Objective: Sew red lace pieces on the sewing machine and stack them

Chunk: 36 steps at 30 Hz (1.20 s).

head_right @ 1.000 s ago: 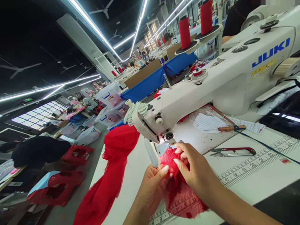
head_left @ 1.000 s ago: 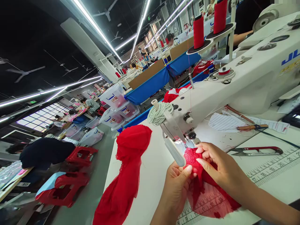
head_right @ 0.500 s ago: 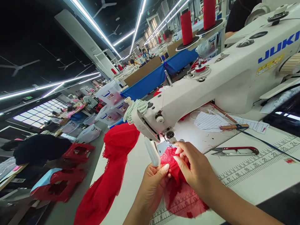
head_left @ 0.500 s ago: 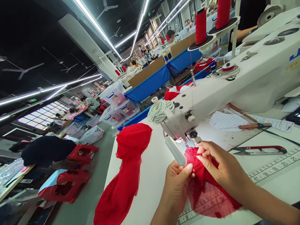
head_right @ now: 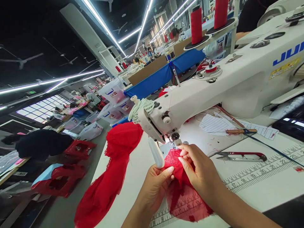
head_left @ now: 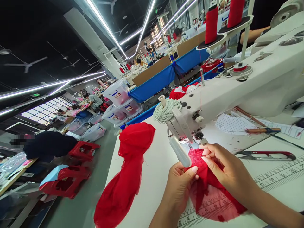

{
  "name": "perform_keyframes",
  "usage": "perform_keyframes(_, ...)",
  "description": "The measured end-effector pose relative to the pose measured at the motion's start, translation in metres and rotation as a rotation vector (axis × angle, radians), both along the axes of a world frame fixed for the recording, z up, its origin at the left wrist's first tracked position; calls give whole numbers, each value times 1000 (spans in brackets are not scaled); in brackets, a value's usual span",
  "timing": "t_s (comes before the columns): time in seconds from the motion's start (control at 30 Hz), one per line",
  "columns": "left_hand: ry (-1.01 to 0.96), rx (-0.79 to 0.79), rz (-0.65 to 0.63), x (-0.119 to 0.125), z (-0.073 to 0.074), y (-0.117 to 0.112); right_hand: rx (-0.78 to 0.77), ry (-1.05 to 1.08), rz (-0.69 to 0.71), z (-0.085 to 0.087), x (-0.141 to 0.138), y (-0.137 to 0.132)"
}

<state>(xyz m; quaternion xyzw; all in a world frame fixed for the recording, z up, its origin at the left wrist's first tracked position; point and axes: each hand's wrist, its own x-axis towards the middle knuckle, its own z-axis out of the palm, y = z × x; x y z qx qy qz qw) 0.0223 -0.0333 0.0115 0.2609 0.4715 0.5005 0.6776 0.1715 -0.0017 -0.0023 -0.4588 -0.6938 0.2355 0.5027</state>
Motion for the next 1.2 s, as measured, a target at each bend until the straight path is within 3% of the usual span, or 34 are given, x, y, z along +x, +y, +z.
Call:
perform_keyframes(0.37,-90,37,-17,-2,0,0,8,-54,75,-4,1,-8)
perform_keyframes(0.87,-94,-23,36,-2,5,3,-4,-5,34,-5,-1,-4)
perform_keyframes(1.0,-95,-30,41,-3,3,3,-42,0,8,-5,2,-6)
perform_keyframes(1.2,-107,-20,30,-3,2,2,-155,-16,87,-10,1,-9)
